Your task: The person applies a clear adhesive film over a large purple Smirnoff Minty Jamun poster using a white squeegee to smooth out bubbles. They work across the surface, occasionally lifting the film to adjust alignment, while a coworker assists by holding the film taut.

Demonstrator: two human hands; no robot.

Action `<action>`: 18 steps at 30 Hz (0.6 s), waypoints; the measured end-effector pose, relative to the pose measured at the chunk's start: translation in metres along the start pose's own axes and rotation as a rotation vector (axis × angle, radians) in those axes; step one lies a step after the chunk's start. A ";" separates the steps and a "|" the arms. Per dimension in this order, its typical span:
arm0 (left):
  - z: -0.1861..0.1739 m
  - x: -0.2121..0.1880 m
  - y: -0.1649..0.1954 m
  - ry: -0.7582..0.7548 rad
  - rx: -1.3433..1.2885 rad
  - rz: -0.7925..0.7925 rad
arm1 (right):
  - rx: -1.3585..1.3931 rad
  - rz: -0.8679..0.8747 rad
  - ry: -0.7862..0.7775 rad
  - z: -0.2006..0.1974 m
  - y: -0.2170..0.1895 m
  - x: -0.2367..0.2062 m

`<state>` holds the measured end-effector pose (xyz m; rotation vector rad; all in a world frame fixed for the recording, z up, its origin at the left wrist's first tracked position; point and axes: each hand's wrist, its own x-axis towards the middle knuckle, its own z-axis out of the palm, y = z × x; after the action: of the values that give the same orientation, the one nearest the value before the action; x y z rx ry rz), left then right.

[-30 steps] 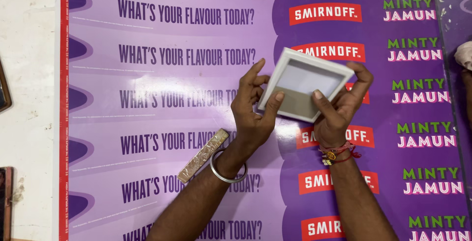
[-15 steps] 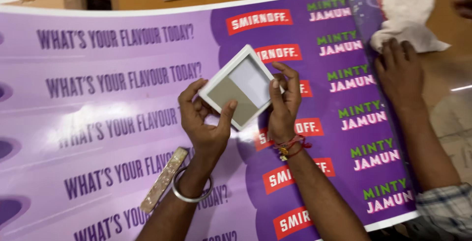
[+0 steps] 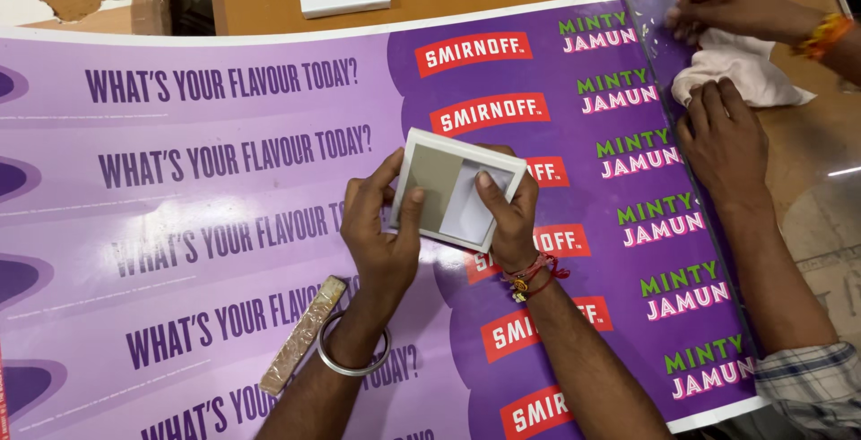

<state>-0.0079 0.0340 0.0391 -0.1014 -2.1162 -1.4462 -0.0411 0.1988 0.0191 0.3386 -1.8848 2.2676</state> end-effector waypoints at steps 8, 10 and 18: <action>0.005 0.005 0.001 -0.086 -0.215 -0.026 | 0.084 0.077 0.058 -0.003 0.005 0.000; 0.004 0.005 0.001 -0.102 -0.191 -0.053 | 0.073 0.076 0.066 -0.004 0.007 0.000; 0.005 0.003 0.001 -0.166 -0.128 -0.178 | 0.079 0.086 0.074 -0.009 0.010 -0.004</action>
<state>-0.0121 0.0382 0.0405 -0.0858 -2.2093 -1.7315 -0.0409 0.2054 0.0068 0.1853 -1.8114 2.3795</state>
